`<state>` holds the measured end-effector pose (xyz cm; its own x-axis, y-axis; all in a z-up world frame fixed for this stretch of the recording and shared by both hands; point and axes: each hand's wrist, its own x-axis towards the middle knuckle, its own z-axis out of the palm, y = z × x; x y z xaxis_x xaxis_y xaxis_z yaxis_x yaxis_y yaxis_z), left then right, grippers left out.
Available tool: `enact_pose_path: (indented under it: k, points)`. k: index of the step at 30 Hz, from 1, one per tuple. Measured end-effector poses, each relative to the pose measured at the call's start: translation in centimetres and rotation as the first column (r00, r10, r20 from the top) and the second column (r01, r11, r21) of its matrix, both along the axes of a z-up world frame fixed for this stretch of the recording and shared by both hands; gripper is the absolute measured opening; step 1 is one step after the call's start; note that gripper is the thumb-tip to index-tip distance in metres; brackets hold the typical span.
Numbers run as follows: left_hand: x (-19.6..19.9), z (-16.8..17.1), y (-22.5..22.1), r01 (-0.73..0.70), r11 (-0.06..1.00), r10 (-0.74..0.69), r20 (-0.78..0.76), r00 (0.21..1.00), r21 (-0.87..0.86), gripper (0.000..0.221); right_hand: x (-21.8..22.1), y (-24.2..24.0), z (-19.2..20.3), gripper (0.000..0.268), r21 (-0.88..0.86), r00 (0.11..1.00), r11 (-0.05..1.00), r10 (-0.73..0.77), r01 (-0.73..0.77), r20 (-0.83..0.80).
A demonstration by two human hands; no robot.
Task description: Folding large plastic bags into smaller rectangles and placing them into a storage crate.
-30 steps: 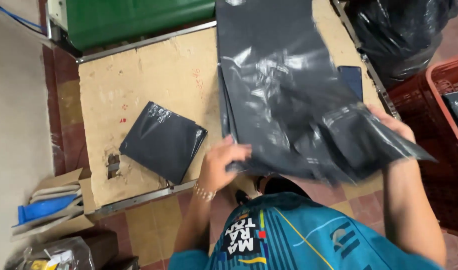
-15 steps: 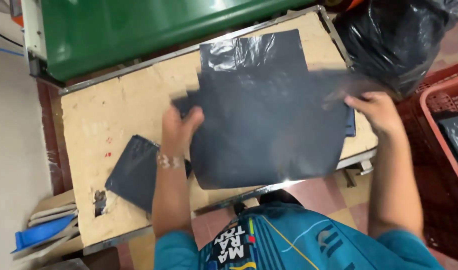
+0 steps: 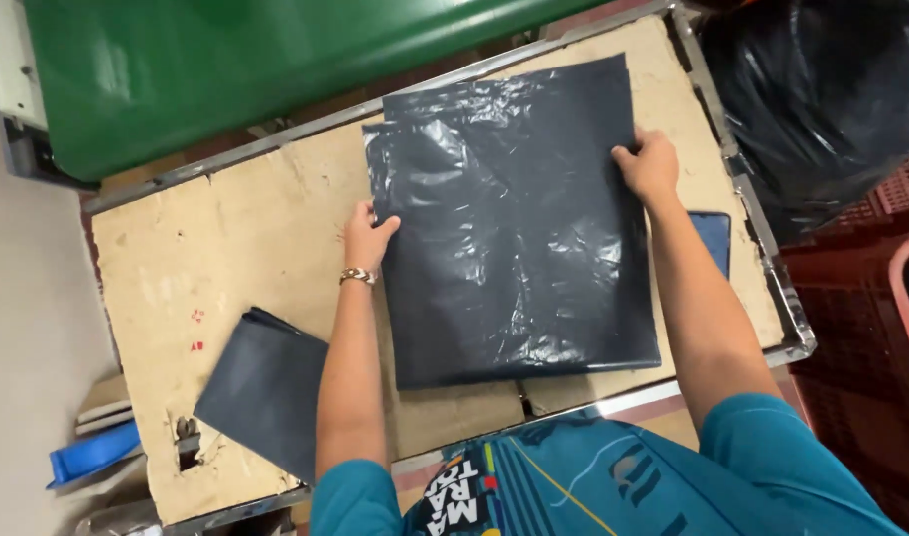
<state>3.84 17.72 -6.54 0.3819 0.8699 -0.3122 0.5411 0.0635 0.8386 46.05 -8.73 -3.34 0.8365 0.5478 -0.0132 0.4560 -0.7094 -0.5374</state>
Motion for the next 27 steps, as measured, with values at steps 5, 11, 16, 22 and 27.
enact_pose_path:
  k: [5, 11, 16, 22, 27]
  points:
    - [2.8, 4.6, -2.4, 0.012, 0.909, 0.074, -0.190, 0.979, 0.416, 0.045, -0.5, 1.6, 1.1, 0.038, 0.000, 0.990, 0.999, -0.048, 0.048, 0.132]
    - [8.8, 4.1, -10.0, 0.374, 0.392, -0.281, -0.278, 0.919, 0.840, 0.066, -1.6, 4.4, 4.5, 0.074, -0.150, 0.997, 0.986, -0.073, 0.077, 0.034]
    - [10.3, 6.8, -17.1, 0.736, 0.307, -0.598, -0.479, 0.642, 0.603, 0.072, 1.5, 6.1, 2.5, 0.063, -0.222, 0.977, 0.975, -0.078, 0.033, -0.199]
    - [11.6, 4.2, -14.7, 0.714, 0.605, -0.699, -0.195, 0.688, 0.353, 0.052, -2.2, 5.8, 7.6, 0.016, 0.371, 0.972, 0.927, 0.141, -0.063, -0.187]
    - [7.4, 2.6, -6.9, 0.455, 0.488, 0.356, 0.646, 0.675, -0.745, 0.110, -11.5, -7.9, 13.2, 0.036, 0.575, 0.910, 0.723, 0.402, -0.384, 0.102]
